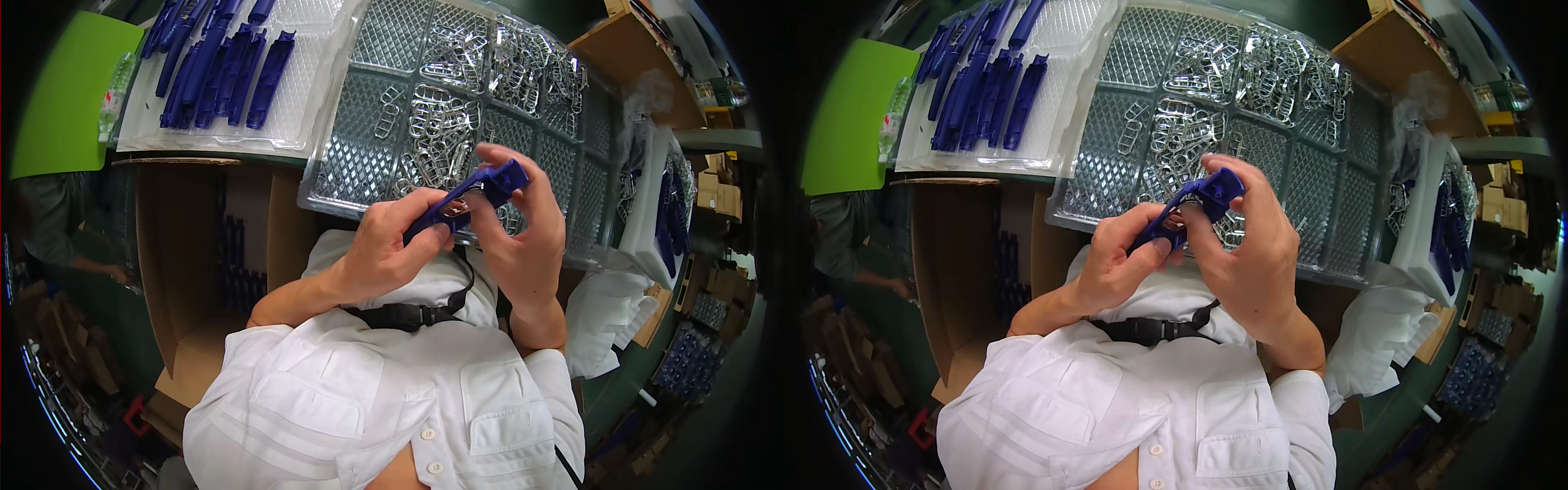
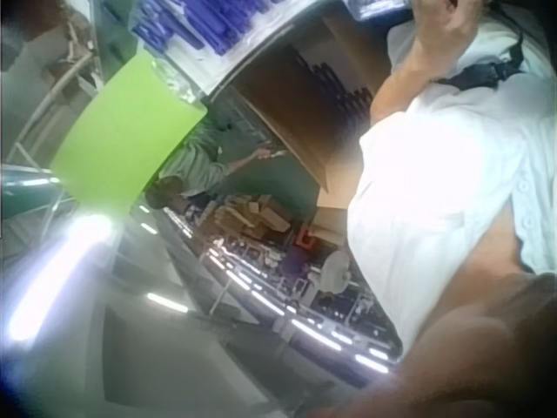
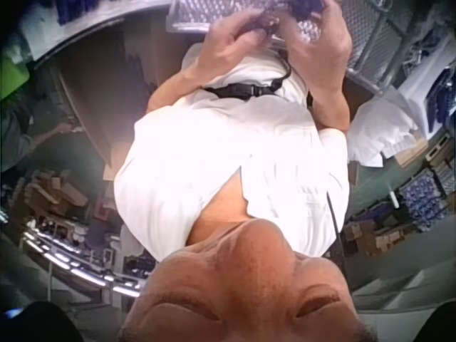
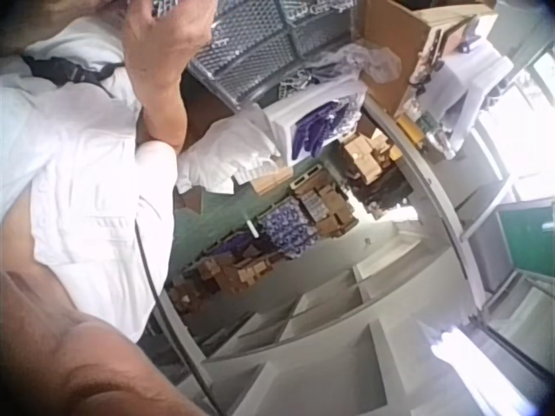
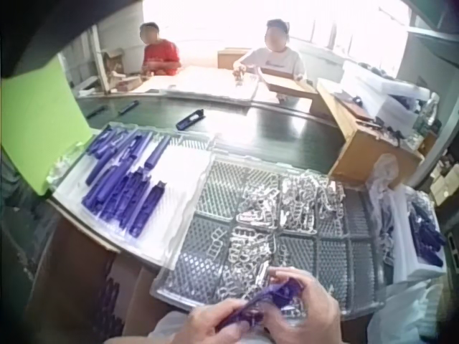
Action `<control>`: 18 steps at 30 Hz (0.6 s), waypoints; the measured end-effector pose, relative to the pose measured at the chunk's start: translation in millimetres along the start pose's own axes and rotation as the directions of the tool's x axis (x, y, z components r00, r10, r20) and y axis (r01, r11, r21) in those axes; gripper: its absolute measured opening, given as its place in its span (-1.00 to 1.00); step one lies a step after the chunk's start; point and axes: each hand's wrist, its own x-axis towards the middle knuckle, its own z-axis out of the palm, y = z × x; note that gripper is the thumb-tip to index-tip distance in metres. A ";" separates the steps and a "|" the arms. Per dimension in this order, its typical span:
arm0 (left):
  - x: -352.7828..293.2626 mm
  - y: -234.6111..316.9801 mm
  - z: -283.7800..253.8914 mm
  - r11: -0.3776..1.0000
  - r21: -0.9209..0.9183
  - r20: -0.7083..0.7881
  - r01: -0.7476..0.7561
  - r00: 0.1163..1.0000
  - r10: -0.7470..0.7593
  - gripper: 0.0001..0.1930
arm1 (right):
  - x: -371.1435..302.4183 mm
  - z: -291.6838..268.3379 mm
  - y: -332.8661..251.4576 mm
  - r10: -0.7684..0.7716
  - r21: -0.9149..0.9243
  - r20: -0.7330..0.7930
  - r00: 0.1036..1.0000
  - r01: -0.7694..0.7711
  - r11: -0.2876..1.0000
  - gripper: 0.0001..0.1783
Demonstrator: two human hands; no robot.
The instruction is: Assemble electronic components by inserting internal pieces into plastic housings.
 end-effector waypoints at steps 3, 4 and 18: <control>7.8 8.4 0.1 0.996 0.058 0.014 0.067 0.998 -0.068 -0.78 | -0.2 5.8 16.9 -0.051 0.002 -0.069 0.996 0.051 0.999 -0.66; 10.1 7.1 0.9 0.996 0.058 0.014 0.071 0.997 -0.072 -0.78 | -1.1 5.7 19.2 -0.045 0.010 -0.068 0.997 0.045 0.999 -0.67; 21.7 -11.5 7.4 0.968 -0.124 -0.050 0.218 0.973 -0.225 -0.82 | -1.0 10.6 24.5 -0.064 0.030 -0.015 0.998 0.064 0.997 -0.68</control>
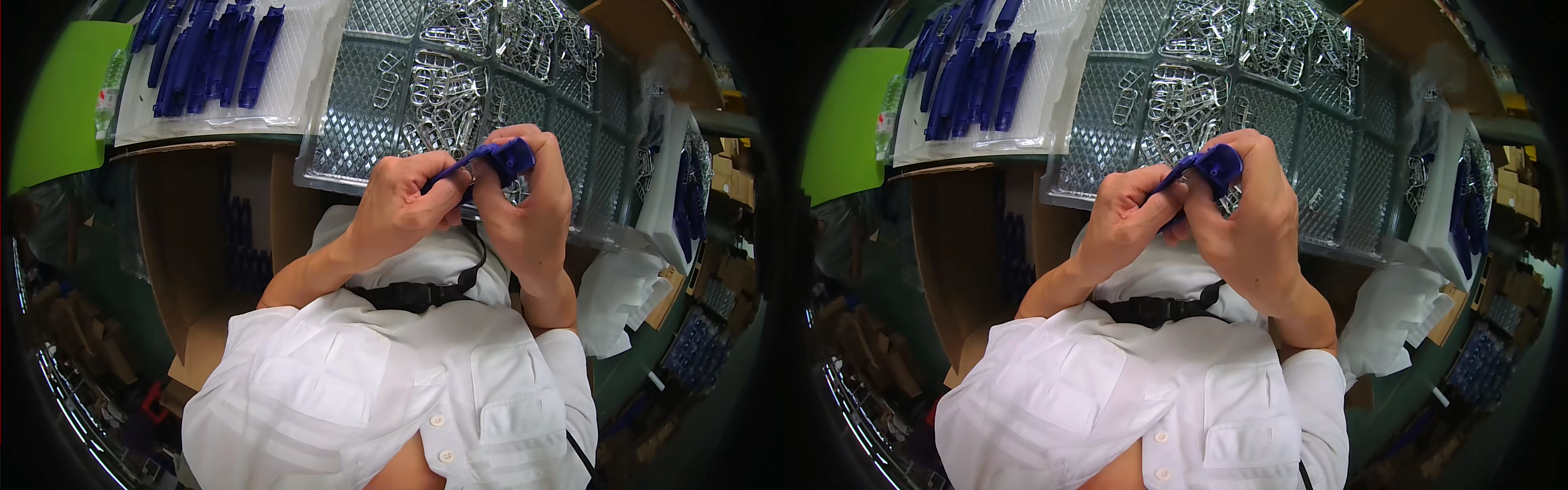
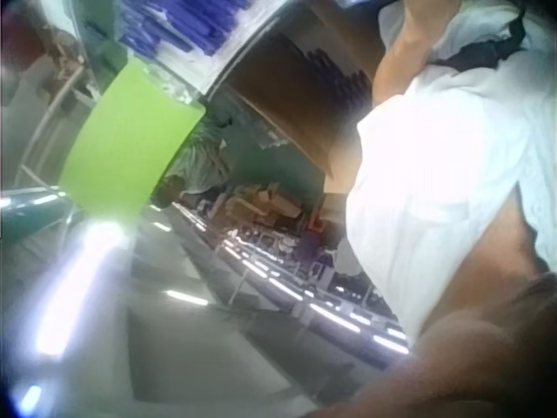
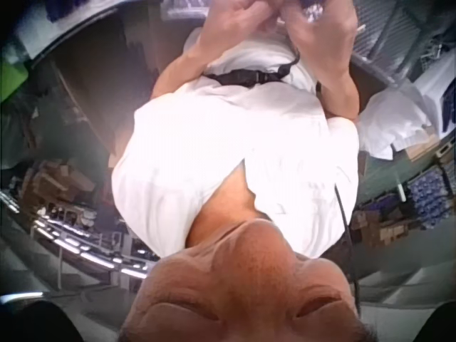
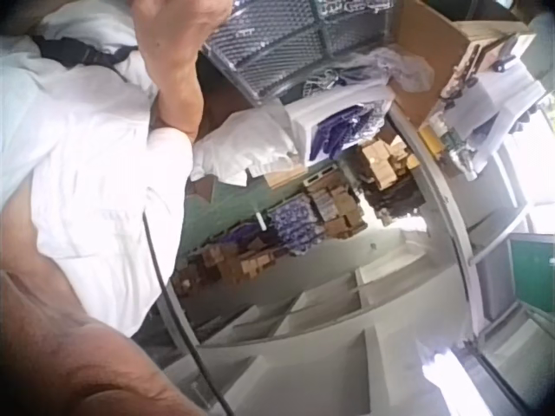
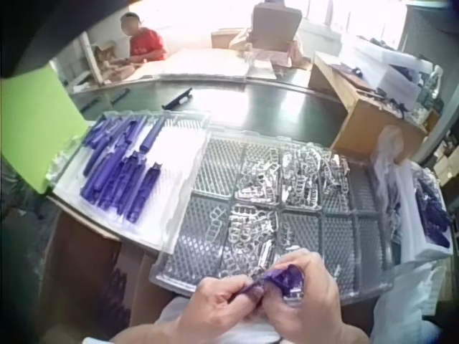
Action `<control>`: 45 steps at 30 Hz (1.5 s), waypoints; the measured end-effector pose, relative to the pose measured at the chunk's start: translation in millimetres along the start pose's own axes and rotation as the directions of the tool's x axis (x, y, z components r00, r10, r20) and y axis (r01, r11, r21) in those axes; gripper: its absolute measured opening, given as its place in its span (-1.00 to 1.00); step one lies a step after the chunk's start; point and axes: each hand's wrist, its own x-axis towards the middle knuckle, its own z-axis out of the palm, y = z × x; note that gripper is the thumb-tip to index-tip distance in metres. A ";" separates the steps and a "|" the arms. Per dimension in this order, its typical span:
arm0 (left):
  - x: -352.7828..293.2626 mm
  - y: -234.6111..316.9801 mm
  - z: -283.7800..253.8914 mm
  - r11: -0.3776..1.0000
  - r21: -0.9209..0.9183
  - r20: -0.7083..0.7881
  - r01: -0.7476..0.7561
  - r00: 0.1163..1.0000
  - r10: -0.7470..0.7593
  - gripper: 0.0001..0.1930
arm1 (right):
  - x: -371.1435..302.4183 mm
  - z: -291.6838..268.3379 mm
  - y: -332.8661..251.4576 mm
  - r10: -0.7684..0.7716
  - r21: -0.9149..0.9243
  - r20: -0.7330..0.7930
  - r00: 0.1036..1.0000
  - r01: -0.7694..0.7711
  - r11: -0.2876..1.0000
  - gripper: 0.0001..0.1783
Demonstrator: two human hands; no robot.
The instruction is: Assemble electronic components by inserting internal pieces into plastic housings.
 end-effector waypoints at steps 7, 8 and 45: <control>-1.5 13.2 -6.7 0.937 0.313 0.052 -0.155 0.988 0.146 -0.83 | 11.0 -8.7 18.2 -0.047 0.300 0.028 0.998 0.037 0.953 -0.66; -2.9 21.0 -10.3 0.887 0.327 0.132 -0.327 0.945 0.299 -0.72 | 12.1 -11.2 19.0 -0.070 0.446 0.011 0.997 0.058 0.893 -0.65; 31.7 63.0 14.9 0.691 0.519 0.305 -0.503 0.864 0.400 -0.50 | -25.1 -71.6 61.5 0.233 0.752 -0.023 0.972 -0.137 0.644 -0.17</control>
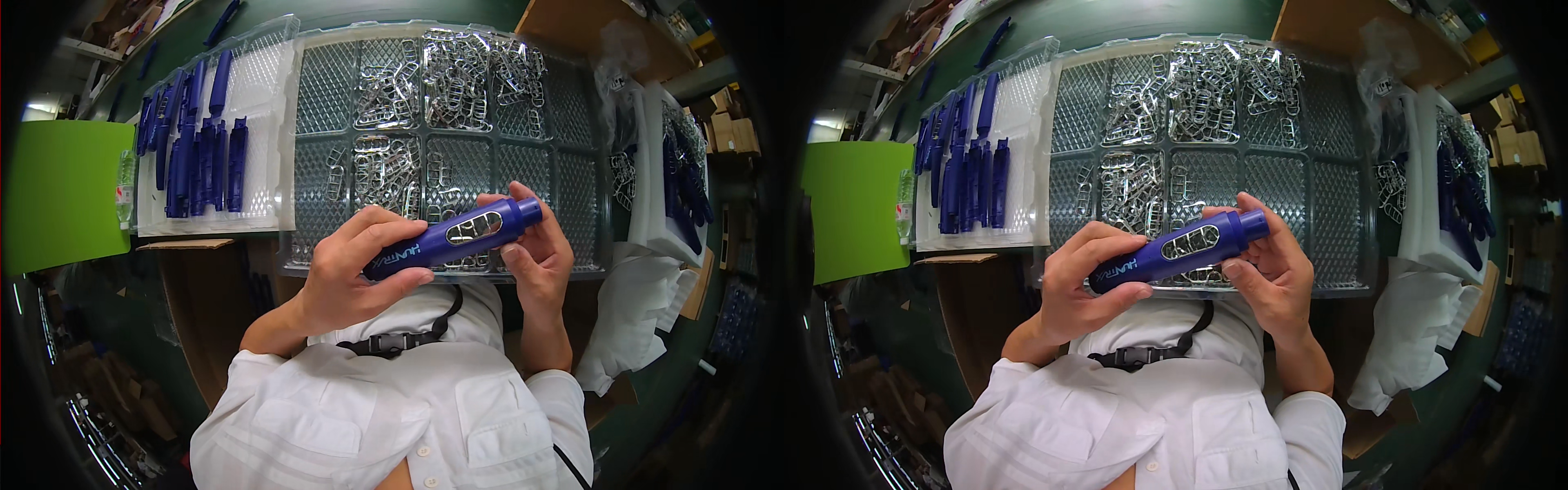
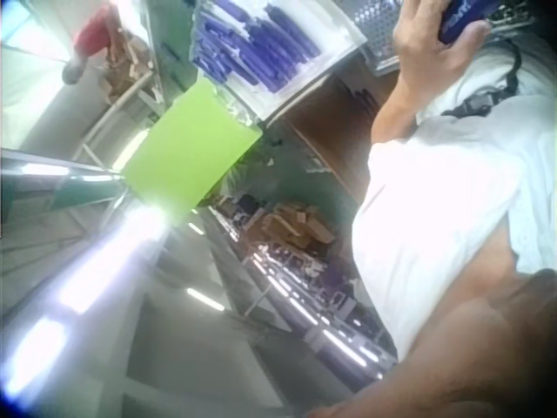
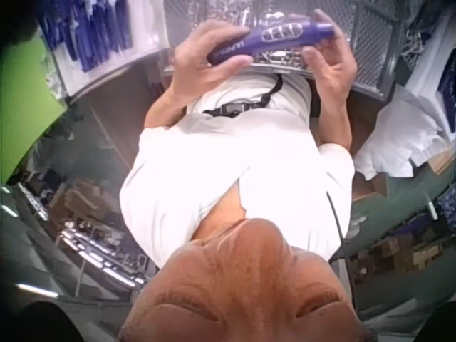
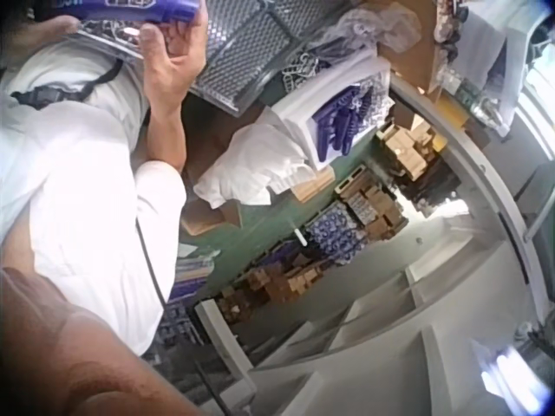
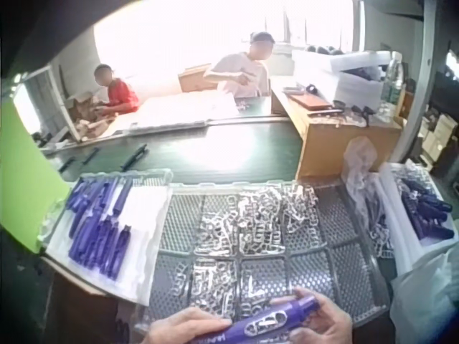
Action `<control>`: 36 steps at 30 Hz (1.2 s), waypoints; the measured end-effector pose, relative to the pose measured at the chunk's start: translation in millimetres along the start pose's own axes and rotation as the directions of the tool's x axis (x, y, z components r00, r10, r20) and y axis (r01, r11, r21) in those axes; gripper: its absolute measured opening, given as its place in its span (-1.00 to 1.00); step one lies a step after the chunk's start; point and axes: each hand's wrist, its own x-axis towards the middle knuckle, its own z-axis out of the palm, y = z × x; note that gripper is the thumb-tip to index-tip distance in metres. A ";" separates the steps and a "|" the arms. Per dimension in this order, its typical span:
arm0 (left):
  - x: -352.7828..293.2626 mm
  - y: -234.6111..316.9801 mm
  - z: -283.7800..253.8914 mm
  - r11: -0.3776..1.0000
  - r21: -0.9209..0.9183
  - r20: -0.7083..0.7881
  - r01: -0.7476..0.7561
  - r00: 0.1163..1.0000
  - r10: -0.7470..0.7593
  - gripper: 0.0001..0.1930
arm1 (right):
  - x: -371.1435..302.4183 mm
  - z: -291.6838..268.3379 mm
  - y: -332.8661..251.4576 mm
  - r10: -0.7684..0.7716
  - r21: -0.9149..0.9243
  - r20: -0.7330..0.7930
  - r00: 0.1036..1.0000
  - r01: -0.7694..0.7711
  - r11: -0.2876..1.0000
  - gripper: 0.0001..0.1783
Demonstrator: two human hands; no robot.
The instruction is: Assemble electronic components by inserting internal pieces into plastic housings.
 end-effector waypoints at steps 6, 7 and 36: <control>-1.3 -0.9 10.5 1.000 0.014 -0.005 -0.014 1.000 0.014 -0.46 | 1.9 -3.3 -4.7 0.054 0.081 -0.011 0.998 -0.053 0.995 -0.15; -1.2 -1.3 12.7 1.000 0.014 -0.010 -0.021 1.000 0.021 -0.44 | 2.0 -3.3 -5.8 0.057 0.079 -0.014 0.998 -0.056 0.995 -0.15; -12.0 -10.4 59.3 0.817 -0.405 0.177 0.409 0.912 -0.369 -0.81 | -32.1 41.0 15.2 -0.031 0.034 -0.039 0.999 0.032 0.999 -0.47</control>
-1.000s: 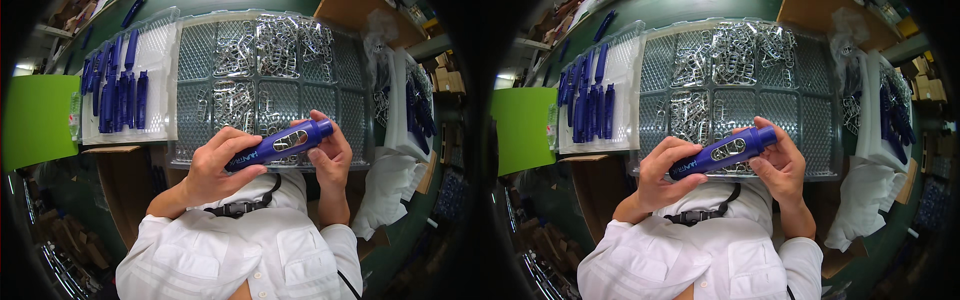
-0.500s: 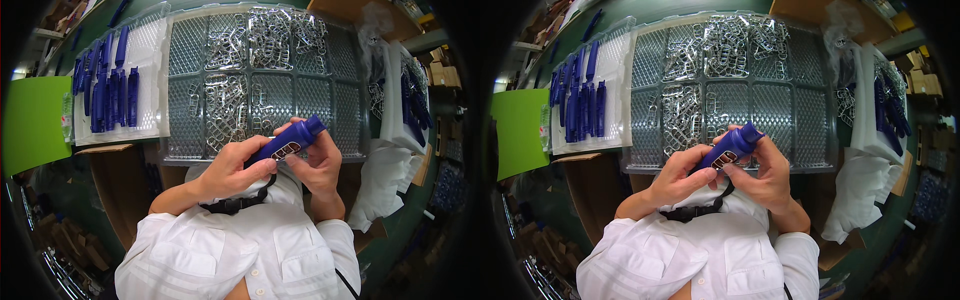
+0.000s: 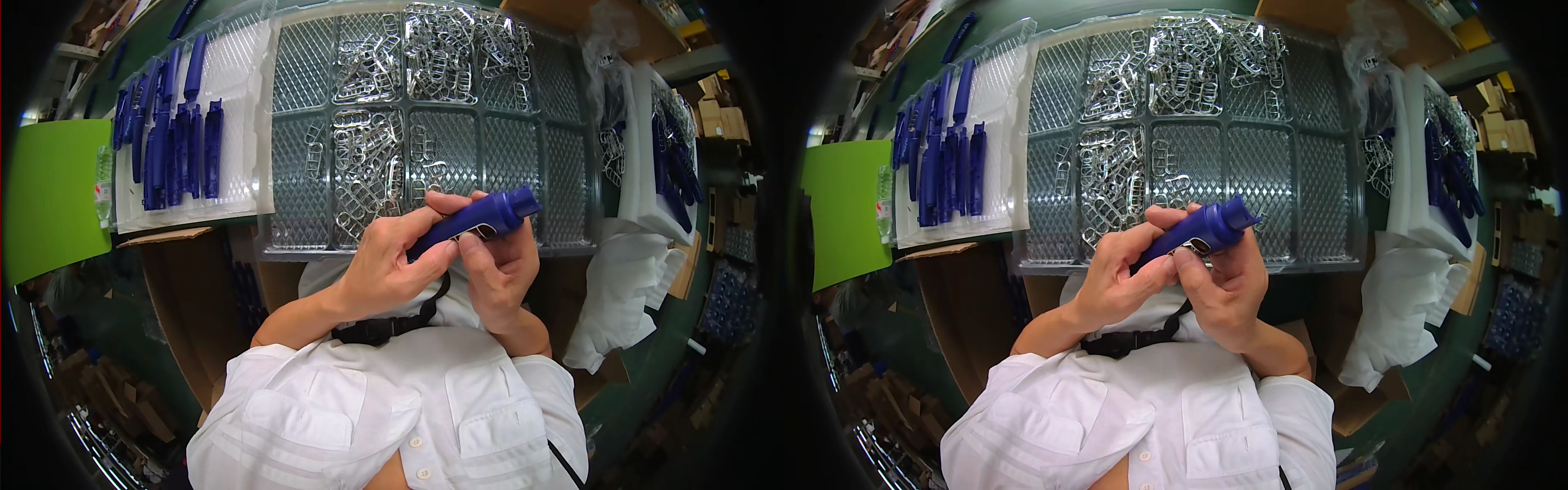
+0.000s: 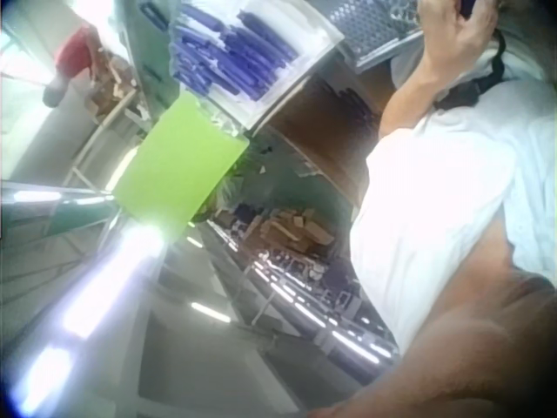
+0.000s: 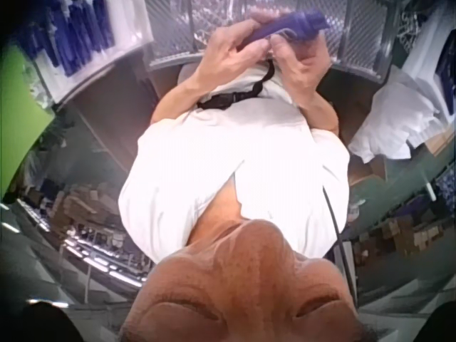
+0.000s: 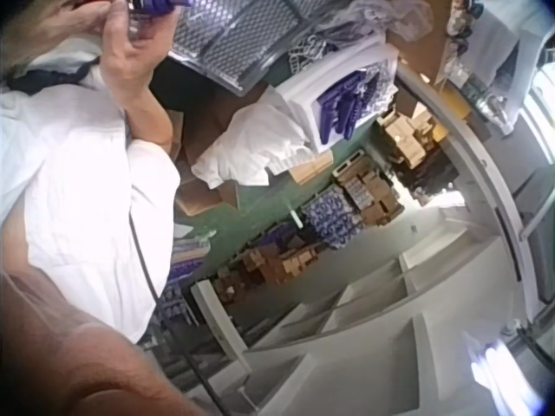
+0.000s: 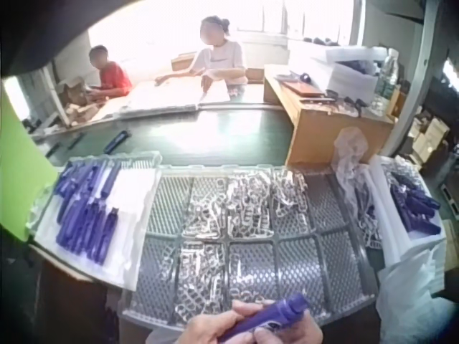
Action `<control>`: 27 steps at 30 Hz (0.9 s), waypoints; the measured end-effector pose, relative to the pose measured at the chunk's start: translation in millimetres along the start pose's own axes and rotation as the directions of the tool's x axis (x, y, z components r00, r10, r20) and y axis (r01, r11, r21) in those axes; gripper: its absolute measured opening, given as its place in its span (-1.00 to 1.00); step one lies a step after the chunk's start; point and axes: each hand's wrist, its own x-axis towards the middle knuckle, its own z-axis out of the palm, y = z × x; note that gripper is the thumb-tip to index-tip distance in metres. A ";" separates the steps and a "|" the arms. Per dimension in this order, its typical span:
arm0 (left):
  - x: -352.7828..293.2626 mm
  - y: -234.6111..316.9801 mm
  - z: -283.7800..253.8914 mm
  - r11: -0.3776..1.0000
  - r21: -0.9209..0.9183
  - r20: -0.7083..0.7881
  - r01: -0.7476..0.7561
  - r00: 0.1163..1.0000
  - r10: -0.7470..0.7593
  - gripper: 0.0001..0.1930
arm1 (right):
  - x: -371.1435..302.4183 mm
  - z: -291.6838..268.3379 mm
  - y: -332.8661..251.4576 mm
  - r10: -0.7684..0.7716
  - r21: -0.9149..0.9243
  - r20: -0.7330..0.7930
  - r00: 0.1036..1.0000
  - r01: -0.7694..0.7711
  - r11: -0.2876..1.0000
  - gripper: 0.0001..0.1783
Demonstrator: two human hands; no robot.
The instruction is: Assemble electronic components by inserting internal pieces into plastic housings.
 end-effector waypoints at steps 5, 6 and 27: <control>-3.2 -6.0 0.7 0.987 -0.150 0.011 0.052 0.999 -0.051 -0.83 | -6.8 6.0 16.9 -0.121 -0.103 -0.064 0.991 0.114 0.988 -0.51; -1.7 -6.4 1.7 0.987 -0.158 -0.009 0.025 1.000 -0.027 -0.80 | -6.1 6.3 18.2 -0.134 -0.171 -0.080 0.988 0.119 0.978 -0.51; 7.9 5.5 6.5 0.956 -0.287 -0.022 0.064 0.997 -0.074 -0.63 | 23.2 -21.9 -5.7 0.341 0.514 -0.044 0.939 -0.271 0.814 -0.63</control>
